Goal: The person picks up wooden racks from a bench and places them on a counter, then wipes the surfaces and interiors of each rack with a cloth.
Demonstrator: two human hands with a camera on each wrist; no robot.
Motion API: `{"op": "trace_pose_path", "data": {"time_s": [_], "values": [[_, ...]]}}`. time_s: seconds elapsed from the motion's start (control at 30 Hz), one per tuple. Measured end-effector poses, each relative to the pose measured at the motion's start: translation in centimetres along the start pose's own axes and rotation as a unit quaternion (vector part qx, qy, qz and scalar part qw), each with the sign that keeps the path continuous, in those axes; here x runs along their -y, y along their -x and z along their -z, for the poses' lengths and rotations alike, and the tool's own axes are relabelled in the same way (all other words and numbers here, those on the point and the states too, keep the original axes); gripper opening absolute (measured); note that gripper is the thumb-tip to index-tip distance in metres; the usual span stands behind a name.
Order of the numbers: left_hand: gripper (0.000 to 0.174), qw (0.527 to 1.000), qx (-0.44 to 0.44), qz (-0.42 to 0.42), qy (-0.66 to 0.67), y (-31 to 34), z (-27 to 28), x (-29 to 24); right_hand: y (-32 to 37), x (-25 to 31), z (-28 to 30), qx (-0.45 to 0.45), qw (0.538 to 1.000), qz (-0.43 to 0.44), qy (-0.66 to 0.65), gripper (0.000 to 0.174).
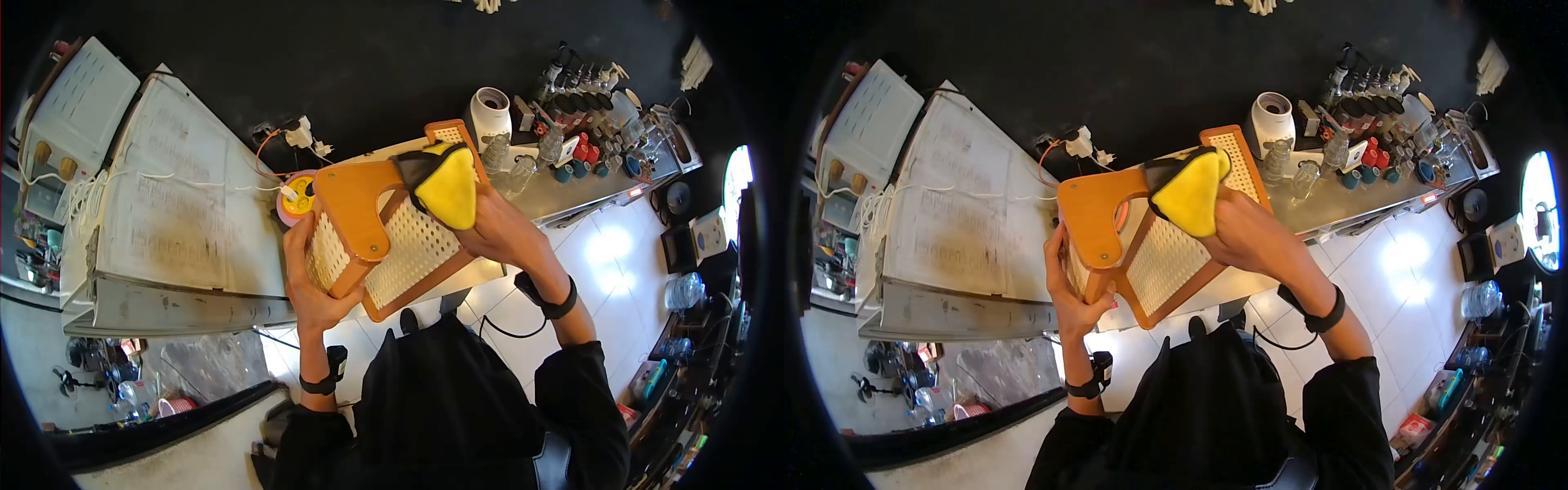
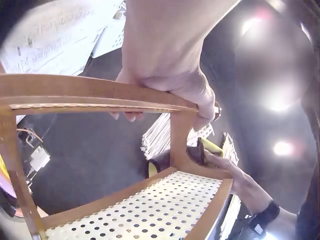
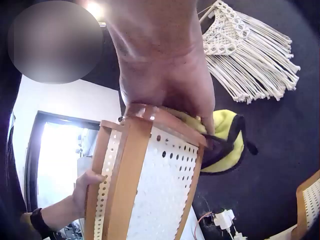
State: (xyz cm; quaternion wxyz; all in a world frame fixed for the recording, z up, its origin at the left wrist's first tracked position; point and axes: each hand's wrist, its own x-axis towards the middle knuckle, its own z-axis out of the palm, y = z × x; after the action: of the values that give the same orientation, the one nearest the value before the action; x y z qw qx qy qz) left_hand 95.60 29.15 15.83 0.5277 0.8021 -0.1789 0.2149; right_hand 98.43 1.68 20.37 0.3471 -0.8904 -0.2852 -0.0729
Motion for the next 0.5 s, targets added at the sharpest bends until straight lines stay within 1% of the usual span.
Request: {"op": "trace_pose_path", "data": {"time_s": [0.03,0.07,0.13,0.17,0.23,0.27,0.3,0.37,0.4,0.47,0.5], "values": [[0.092,1.0,-0.002,0.007,-0.019,0.2,0.2,-0.1,0.6,-0.2,0.0,0.022,1.0,0.015,0.016,0.018],[0.092,1.0,-0.007,0.01,-0.022,0.4,0.3,-0.1,1.1,0.3,0.0,0.026,0.999,0.02,0.014,0.018],[0.091,0.997,-0.036,0.041,-0.048,0.6,0.4,-0.2,2.1,1.5,0.3,0.038,0.997,-0.061,0.015,0.018],[0.091,0.997,-0.037,0.043,-0.05,0.6,0.5,-0.2,2.0,1.3,0.0,0.04,0.997,-0.061,0.014,0.018],[0.091,0.994,0.007,-0.005,-0.11,0.2,0.6,-0.3,1.8,0.1,-0.9,0.048,0.997,-0.046,0.049,0.02],[0.091,0.994,0.011,-0.009,-0.107,0.1,0.3,-0.3,1.0,-0.5,-1.2,0.052,0.998,-0.036,0.024,0.028],[0.09,0.994,0.015,-0.004,-0.106,0.1,0.0,-0.5,0.0,-0.3,-1.0,0.047,0.998,-0.04,0.025,0.028],[0.09,0.994,0.022,-0.002,-0.104,0.1,-0.4,-0.4,-1.9,0.9,-0.5,0.039,0.997,0.054,0.037,0.036],[0.09,0.995,0.013,0.002,-0.095,0.3,-0.6,-0.2,-2.1,1.3,-0.4,0.036,0.997,0.051,0.038,0.036],[0.091,0.996,0.004,0.005,-0.085,0.7,-0.9,0.0,-2.4,1.7,-0.2,0.081,0.996,0.019,0.036,0.04],[0.091,0.995,-0.022,0.007,-0.094,0.8,-1.1,0.0,-2.1,1.7,-0.2,0.08,0.996,0.019,0.038,0.04]]}}
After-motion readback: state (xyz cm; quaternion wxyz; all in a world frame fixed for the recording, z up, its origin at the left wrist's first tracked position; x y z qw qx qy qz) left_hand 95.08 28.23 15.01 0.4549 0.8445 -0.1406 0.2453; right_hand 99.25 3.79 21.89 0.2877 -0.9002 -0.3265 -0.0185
